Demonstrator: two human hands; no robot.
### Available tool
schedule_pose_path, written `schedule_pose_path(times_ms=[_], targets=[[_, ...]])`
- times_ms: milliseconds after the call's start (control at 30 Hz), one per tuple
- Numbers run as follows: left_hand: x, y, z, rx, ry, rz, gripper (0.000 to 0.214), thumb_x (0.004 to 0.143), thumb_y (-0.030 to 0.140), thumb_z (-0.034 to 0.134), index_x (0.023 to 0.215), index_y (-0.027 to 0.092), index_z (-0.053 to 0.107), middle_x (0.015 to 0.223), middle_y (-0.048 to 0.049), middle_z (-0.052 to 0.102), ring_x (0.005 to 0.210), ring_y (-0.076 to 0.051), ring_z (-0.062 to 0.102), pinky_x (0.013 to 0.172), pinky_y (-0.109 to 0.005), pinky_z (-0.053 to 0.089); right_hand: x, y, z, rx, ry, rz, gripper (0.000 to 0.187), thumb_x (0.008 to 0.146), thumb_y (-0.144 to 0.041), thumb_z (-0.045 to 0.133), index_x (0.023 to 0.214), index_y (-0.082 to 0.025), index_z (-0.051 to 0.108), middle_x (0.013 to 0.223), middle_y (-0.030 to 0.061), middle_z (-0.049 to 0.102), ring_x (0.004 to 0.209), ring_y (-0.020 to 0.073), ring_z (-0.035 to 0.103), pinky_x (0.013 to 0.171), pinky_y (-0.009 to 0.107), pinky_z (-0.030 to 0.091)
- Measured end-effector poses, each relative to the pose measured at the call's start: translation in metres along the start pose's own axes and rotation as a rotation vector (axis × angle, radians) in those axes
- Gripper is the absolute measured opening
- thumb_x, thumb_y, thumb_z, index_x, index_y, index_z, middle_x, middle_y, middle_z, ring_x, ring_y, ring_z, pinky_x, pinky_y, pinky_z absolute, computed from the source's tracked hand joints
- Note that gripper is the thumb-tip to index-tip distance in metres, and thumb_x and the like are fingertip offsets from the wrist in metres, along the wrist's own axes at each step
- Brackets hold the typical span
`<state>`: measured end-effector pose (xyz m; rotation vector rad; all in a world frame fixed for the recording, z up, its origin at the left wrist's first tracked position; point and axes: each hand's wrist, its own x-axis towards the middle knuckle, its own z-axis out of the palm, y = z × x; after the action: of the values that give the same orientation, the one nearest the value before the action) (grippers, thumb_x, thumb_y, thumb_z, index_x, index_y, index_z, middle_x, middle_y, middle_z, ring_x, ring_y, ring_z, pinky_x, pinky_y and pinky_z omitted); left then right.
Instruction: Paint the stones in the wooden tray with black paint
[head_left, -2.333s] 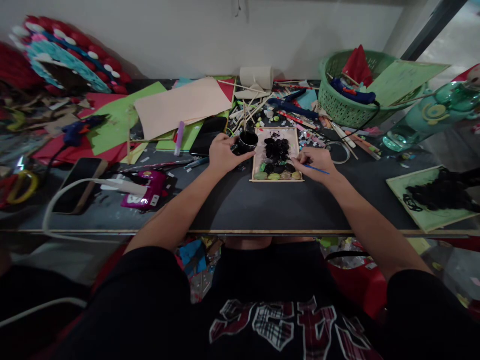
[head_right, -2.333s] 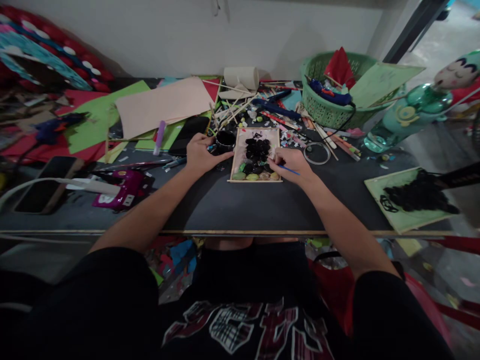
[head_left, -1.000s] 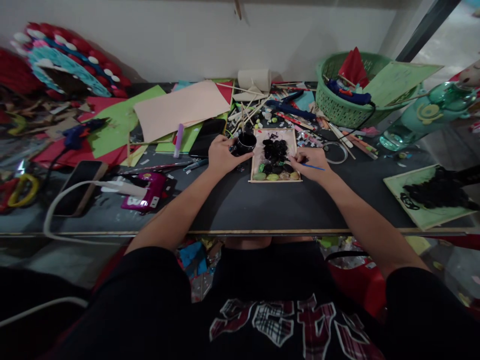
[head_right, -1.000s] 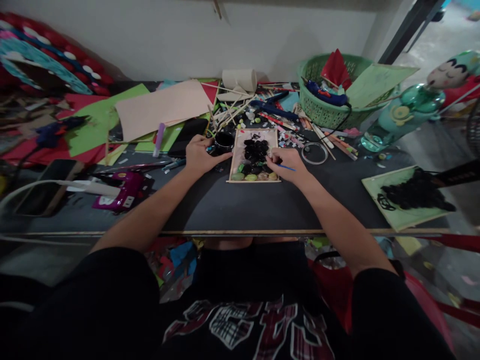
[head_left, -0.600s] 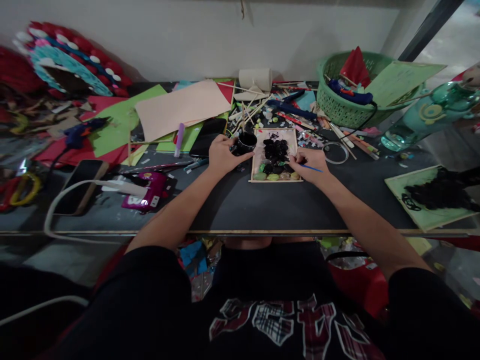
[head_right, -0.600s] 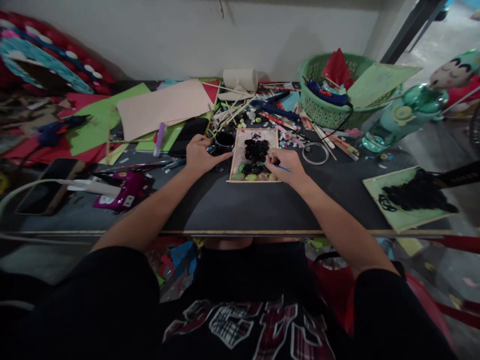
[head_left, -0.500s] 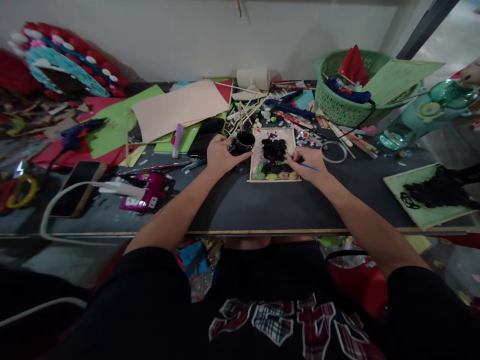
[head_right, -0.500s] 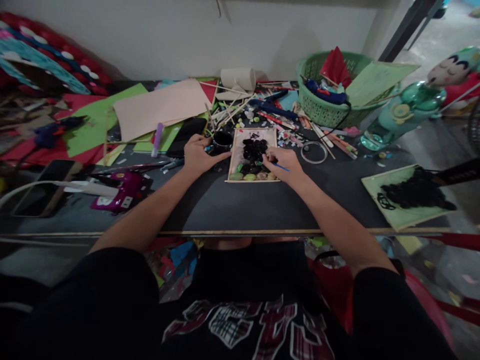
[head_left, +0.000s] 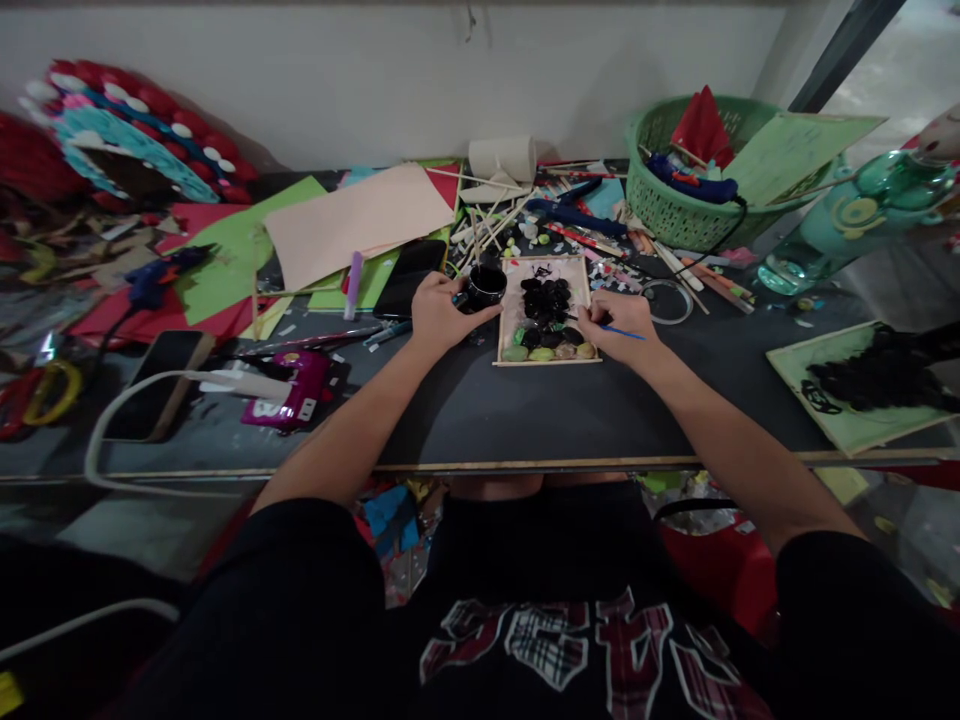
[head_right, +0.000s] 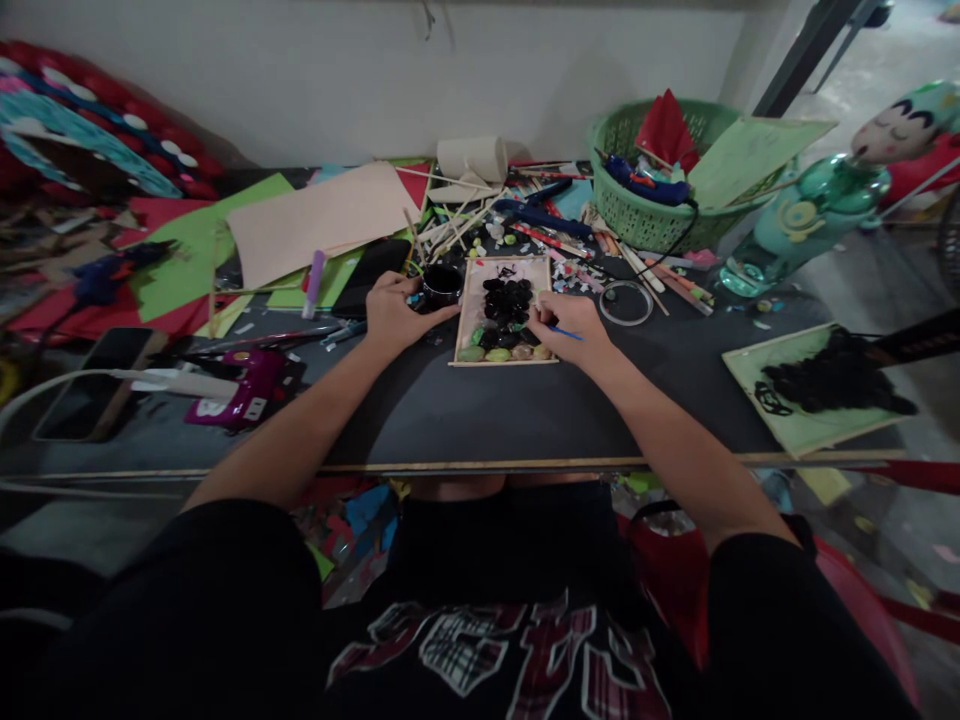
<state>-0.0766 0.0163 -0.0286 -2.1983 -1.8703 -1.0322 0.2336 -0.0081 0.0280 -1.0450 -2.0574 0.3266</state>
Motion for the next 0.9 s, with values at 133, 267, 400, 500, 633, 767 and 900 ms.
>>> schedule_pose_path(times_ms=[133,267,400,500,633,767,900], targets=[[-0.001,-0.001,0.002,-0.004,0.041,0.021,0.081,0.064,0.091,0.061,0.096,0.017,0.072,0.080,-0.0082,0.061,0.086,-0.027,0.060,0.081,-0.039,0.051,0.000,0.006,0.000,0.004,0.024,0.039,0.034,0.070,-0.016,0.060,0.052,-0.022,0.032,0.048,-0.0057,0.040,0.048,0.0076,0.036,0.055,0.025,0.035],[-0.001,0.001,0.001,0.008,0.037,0.020,0.079,0.065,0.088,0.064,0.099,0.017,0.072,0.081,-0.0082,0.061,0.085,-0.026,0.060,0.081,-0.039,0.051,0.001,0.012,0.000,0.051,0.080,0.057,0.038,0.078,-0.025,0.061,0.051,-0.022,0.034,0.051,-0.0038,0.047,0.051,0.0086,0.040,0.057,0.027,0.038],[0.000,0.002,-0.002,0.010,-0.008,-0.008,0.079,0.065,0.088,0.064,0.097,0.015,0.071,0.082,-0.0096,0.060,0.089,-0.029,0.060,0.084,-0.041,0.051,0.004,0.018,-0.004,0.025,0.050,0.082,0.040,0.074,-0.020,0.062,0.051,-0.022,0.029,0.049,-0.0057,0.039,0.050,0.0076,0.034,0.058,0.028,0.037],[0.001,0.002,-0.003,0.009,-0.025,-0.011,0.078,0.066,0.087,0.064,0.097,0.016,0.070,0.083,-0.0085,0.059,0.088,-0.028,0.059,0.084,-0.041,0.050,0.006,0.020,-0.007,0.082,0.084,0.050,0.042,0.077,-0.024,0.062,0.051,-0.022,0.030,0.050,-0.0052,0.040,0.050,0.0082,0.036,0.057,0.028,0.037],[-0.002,0.005,-0.006,-0.025,0.018,0.058,0.073,0.070,0.087,0.063,0.096,0.019,0.068,0.085,-0.0085,0.060,0.092,-0.028,0.059,0.087,-0.042,0.049,0.005,0.009,-0.011,0.116,0.105,-0.012,0.043,0.078,-0.028,0.064,0.050,-0.022,0.033,0.049,-0.0050,0.045,0.047,0.0077,0.040,0.056,0.029,0.041],[-0.009,0.016,-0.012,-0.016,0.040,0.157,0.079,0.069,0.086,0.064,0.114,0.022,0.069,0.094,-0.0115,0.068,0.100,-0.032,0.061,0.094,-0.047,0.046,-0.002,-0.023,-0.012,0.333,0.445,-0.050,0.049,0.083,-0.034,0.068,0.052,-0.023,0.033,0.051,-0.0036,0.050,0.047,0.0089,0.048,0.050,0.028,0.043],[-0.016,0.028,-0.017,0.020,0.005,0.240,0.074,0.079,0.079,0.058,0.130,0.025,0.065,0.110,-0.0129,0.074,0.108,-0.033,0.061,0.098,-0.049,0.042,-0.012,-0.042,-0.002,0.503,0.465,-0.003,0.047,0.073,-0.043,0.084,0.056,-0.023,0.045,0.055,-0.0039,0.056,0.049,0.0103,0.054,0.047,0.028,0.047]])
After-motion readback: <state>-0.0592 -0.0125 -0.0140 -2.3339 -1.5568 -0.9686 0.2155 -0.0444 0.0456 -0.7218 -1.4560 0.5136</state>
